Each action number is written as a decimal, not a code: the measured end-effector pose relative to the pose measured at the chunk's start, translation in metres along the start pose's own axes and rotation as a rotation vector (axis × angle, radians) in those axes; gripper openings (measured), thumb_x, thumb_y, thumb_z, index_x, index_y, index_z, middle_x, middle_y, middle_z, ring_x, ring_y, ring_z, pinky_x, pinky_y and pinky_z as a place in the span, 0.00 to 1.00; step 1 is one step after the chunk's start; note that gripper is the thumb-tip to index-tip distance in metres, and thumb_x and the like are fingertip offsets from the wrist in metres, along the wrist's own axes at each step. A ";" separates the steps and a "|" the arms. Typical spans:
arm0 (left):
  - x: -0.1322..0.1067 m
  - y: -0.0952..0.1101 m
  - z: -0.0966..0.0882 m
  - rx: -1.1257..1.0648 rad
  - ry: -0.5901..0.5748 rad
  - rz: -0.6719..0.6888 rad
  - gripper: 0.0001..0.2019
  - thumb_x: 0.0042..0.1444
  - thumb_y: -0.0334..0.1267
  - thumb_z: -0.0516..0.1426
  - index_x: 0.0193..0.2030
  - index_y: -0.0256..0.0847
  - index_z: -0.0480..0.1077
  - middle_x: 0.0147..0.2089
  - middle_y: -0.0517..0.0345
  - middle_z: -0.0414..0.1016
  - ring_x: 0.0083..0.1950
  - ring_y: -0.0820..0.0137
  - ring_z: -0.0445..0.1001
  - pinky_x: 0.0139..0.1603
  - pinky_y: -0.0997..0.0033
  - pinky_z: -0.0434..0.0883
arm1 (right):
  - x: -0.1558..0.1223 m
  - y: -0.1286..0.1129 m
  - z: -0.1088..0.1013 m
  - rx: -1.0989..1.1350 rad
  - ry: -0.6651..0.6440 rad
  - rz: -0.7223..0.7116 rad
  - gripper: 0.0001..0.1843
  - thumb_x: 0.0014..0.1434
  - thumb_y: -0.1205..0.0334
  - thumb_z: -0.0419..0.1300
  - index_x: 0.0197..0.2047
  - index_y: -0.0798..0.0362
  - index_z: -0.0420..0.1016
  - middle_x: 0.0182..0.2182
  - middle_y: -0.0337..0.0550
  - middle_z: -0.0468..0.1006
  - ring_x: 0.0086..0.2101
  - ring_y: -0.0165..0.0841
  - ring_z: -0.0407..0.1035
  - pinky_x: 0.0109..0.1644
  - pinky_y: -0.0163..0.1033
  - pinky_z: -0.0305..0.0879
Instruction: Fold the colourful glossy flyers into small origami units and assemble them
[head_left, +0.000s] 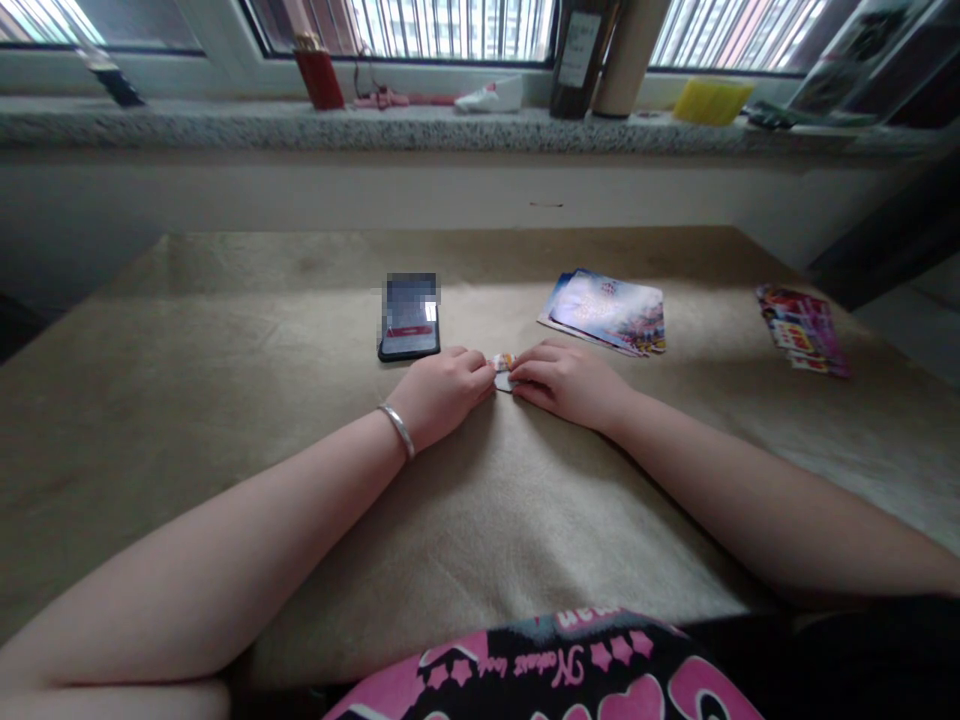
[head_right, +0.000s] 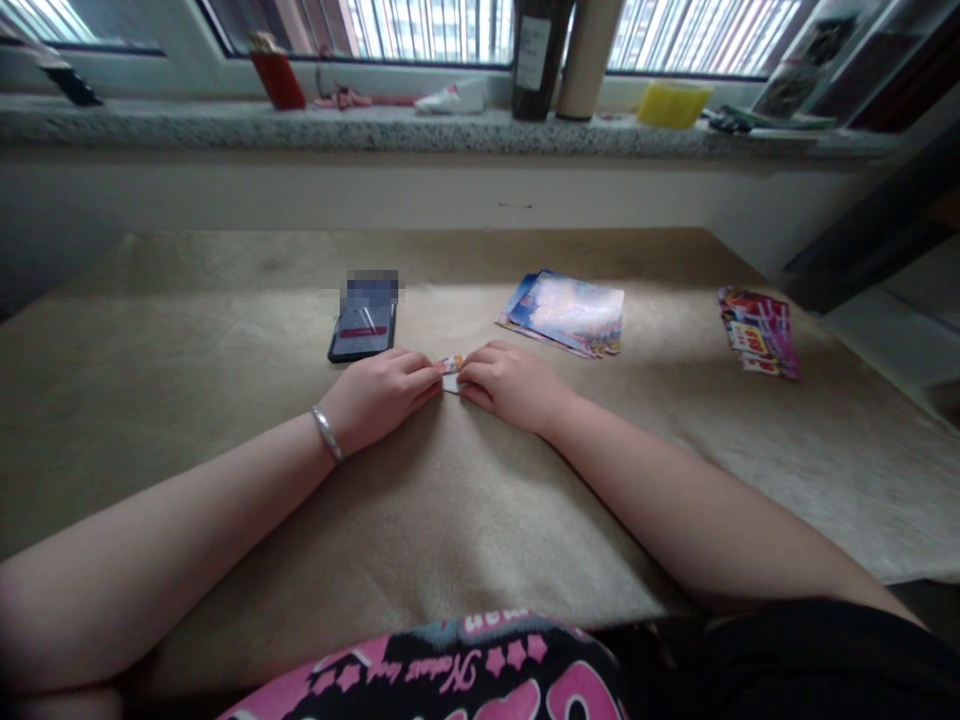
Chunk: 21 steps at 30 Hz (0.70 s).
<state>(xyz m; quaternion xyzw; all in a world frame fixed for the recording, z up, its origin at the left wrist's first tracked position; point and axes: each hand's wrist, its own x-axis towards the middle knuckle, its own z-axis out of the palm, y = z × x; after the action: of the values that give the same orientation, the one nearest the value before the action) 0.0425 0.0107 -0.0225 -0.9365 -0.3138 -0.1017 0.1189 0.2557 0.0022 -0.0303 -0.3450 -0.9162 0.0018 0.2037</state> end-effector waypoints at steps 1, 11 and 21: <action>0.000 0.001 -0.001 0.013 0.000 0.008 0.10 0.63 0.38 0.51 0.42 0.36 0.72 0.37 0.53 0.74 0.37 0.68 0.71 0.35 0.72 0.69 | 0.000 0.000 0.000 -0.007 -0.002 0.000 0.10 0.61 0.60 0.56 0.38 0.54 0.78 0.38 0.47 0.79 0.39 0.36 0.69 0.46 0.41 0.66; 0.004 0.001 0.000 0.050 0.033 0.038 0.11 0.64 0.39 0.51 0.38 0.37 0.71 0.35 0.55 0.73 0.34 0.71 0.70 0.30 0.75 0.64 | 0.002 -0.001 0.004 -0.109 -0.010 -0.041 0.13 0.63 0.60 0.52 0.36 0.55 0.77 0.34 0.48 0.77 0.36 0.36 0.67 0.40 0.39 0.64; 0.003 0.000 0.003 0.048 0.033 0.012 0.09 0.63 0.39 0.52 0.41 0.37 0.70 0.34 0.56 0.72 0.35 0.69 0.70 0.31 0.73 0.64 | 0.003 -0.006 0.005 -0.070 0.025 0.039 0.10 0.60 0.60 0.55 0.34 0.54 0.76 0.33 0.46 0.76 0.35 0.35 0.65 0.39 0.38 0.60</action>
<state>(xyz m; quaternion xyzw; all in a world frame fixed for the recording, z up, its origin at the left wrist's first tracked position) 0.0452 0.0132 -0.0246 -0.9334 -0.3084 -0.1089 0.1474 0.2480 0.0003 -0.0331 -0.3699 -0.9062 -0.0303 0.2028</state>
